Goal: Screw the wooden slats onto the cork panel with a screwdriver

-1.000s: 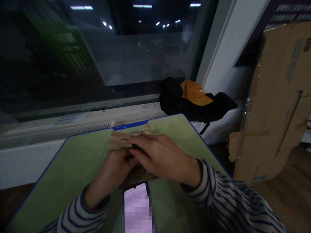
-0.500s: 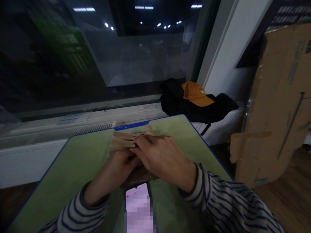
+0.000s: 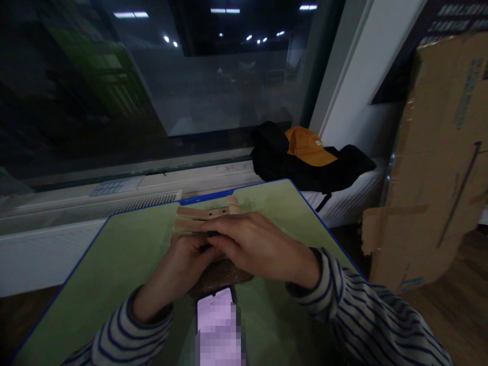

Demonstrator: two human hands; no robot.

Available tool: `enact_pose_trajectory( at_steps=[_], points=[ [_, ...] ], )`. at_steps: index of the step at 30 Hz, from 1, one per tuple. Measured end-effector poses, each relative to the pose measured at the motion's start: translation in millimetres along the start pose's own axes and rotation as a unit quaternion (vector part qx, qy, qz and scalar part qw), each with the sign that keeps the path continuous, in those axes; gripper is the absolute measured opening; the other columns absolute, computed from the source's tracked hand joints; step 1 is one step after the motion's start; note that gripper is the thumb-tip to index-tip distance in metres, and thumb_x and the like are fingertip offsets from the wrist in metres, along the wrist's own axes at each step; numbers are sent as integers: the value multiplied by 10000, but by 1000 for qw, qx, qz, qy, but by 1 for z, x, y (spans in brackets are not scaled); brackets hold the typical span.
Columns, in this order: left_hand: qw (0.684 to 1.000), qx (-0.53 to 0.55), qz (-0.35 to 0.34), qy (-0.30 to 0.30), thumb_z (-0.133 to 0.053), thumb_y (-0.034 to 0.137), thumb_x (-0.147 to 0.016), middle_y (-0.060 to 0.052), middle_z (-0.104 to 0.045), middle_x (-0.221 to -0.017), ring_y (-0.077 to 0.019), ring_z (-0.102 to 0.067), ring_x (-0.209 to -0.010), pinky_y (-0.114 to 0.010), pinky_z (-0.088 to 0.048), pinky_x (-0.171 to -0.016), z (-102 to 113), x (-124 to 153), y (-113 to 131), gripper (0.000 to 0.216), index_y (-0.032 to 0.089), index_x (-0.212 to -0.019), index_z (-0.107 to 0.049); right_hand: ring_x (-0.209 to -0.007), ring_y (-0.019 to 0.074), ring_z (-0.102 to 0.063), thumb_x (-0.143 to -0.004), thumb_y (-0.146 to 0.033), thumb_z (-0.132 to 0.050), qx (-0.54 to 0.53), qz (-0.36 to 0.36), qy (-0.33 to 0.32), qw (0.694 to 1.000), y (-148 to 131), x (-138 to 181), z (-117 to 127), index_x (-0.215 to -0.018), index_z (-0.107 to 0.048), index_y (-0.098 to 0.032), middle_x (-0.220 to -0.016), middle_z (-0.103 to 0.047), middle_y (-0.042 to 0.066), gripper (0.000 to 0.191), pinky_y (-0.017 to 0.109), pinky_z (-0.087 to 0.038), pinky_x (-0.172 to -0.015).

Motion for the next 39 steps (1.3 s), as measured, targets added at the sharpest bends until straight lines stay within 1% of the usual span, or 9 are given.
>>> enact_pose_trajectory(
  at_steps=[7, 10, 18, 23, 25, 29, 34, 36, 39],
  points=[
    [999, -5, -28, -33, -469, 203, -868, -27, -696, -1057, -207, -644, -943, -290, -473, -783, 3, 0, 3, 225, 205, -939, -682, -857, 194, -655, -890, -292, -508, 152, -49, 9, 987, -6, 1, -7, -1052, -572, -184, -955, -694, 60, 204, 301, -479, -732],
    [1000, -15, -14, -20, -483, 193, -851, -38, -698, -1050, -214, -643, -942, -298, -479, -782, 3, 0, 2, 218, 195, -951, -678, -830, 203, -656, -897, -316, -490, 187, -48, 25, 981, -6, 1, -10, -1030, -559, -171, -936, -691, 80, 209, 307, -478, -709],
    [997, -54, 2, 49, -588, 278, -800, -52, -732, -866, -222, -664, -776, -300, -473, -669, 0, 0, 2, 154, 182, -847, -699, -843, 199, -649, -900, -281, -483, 168, -65, 17, 984, -4, 1, -3, -1025, -568, -169, -951, -680, 79, 188, 316, -484, -720],
    [997, -57, -11, 56, -562, 244, -823, -39, -732, -877, -207, -663, -789, -287, -459, -689, 0, 1, 2, 148, 186, -835, -698, -1036, 161, -595, -897, -213, -484, 65, -3, 12, 998, -3, 1, 0, -1213, -506, -199, -1174, -626, 43, 316, 298, -461, -869],
    [998, -43, -12, 46, -559, 258, -831, -24, -733, -868, -198, -663, -778, -280, -457, -683, 0, 1, 2, 155, 194, -826, -699, -1051, 142, -587, -903, -183, -467, 48, 8, 9, 999, -3, 1, 1, -1208, -519, -207, -1191, -621, 24, 310, 275, -451, -885],
    [1000, -17, -19, 16, -523, 239, -857, -18, -721, -967, -187, -656, -861, -274, -457, -744, 0, 1, 3, 185, 203, -905, -698, -915, 173, -645, -899, -238, -489, 124, -33, 17, 992, -3, -1, 0, -1088, -596, -197, -1028, -689, 36, 220, 289, -483, -794],
    [999, -17, -5, -29, -466, 267, -884, -41, -720, -969, -201, -660, -844, -282, -470, -694, -2, -1, -3, 248, 202, -953, -695, -775, 213, -664, -899, -329, -481, 224, -48, 42, 972, -2, 0, -5, -987, -581, -162, -886, -696, 78, 213, 314, -494, -665],
    [1000, -8, -4, -26, -482, 268, -874, -38, -721, -965, -200, -660, -835, -286, -474, -706, -3, -2, -4, 236, 203, -950, -695, -771, 216, -661, -904, -335, -468, 233, -45, 43, 970, -1, 0, -7, -971, -572, -165, -891, -689, 76, 211, 317, -494, -652],
    [1000, -14, 1, 16, -544, 269, -832, -39, -725, -936, -210, -659, -831, -293, -475, -711, -2, -2, -4, 188, 199, -914, -698, -799, 216, -658, -912, -343, -450, 222, -44, 51, 973, 0, 0, -9, -1002, -567, -167, -930, -683, 76, 229, 324, -501, -676]
  ],
)
Point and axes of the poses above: each hand's wrist, its own x-axis away from the middle knuckle, its own z-axis out of the back of the hand, y = z × x, the point moved 2 cm from there along -x, towards the middle knuckle
